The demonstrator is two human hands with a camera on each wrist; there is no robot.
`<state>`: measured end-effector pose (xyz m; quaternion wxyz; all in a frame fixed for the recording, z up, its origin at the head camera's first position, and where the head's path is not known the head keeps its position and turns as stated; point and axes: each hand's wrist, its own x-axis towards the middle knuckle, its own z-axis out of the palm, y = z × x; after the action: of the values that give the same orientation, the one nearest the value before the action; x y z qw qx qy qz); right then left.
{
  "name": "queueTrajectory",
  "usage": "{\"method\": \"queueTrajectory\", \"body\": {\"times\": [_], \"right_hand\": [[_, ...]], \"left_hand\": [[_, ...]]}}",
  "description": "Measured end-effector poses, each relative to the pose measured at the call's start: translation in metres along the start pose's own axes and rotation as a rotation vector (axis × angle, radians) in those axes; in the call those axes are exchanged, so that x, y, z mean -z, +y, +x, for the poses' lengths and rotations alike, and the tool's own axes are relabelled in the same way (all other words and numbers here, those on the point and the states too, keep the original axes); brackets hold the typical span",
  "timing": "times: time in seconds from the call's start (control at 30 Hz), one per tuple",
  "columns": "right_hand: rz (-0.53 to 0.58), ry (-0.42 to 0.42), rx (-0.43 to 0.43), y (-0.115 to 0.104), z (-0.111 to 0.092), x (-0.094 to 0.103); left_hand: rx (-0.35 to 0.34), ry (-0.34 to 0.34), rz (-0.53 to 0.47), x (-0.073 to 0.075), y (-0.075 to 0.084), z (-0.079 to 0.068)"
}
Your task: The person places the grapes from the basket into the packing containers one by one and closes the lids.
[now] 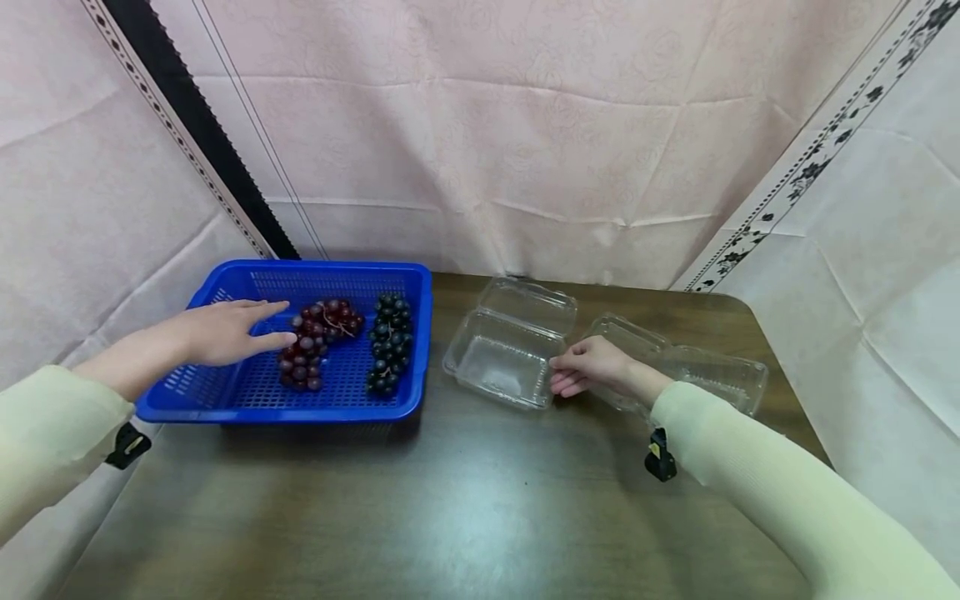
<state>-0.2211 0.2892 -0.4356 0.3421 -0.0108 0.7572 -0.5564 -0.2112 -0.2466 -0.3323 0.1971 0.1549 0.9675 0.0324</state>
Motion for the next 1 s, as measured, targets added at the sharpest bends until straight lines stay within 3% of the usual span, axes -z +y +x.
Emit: {"method": "queueTrajectory", "body": {"times": [0.3, 0.67, 1.0], "right_hand": [[-0.073, -0.013, -0.018, 0.000, -0.004, 0.007], [-0.115, -0.056, -0.008, 0.001, -0.006, 0.013], [-0.128, -0.066, 0.000, 0.001, -0.007, 0.013]], "left_hand": [[-0.028, -0.021, -0.084, 0.008, -0.005, 0.007], [0.026, -0.084, -0.262, 0.009, -0.015, 0.018], [0.064, -0.275, -0.655, 0.009, -0.031, 0.036]]}}
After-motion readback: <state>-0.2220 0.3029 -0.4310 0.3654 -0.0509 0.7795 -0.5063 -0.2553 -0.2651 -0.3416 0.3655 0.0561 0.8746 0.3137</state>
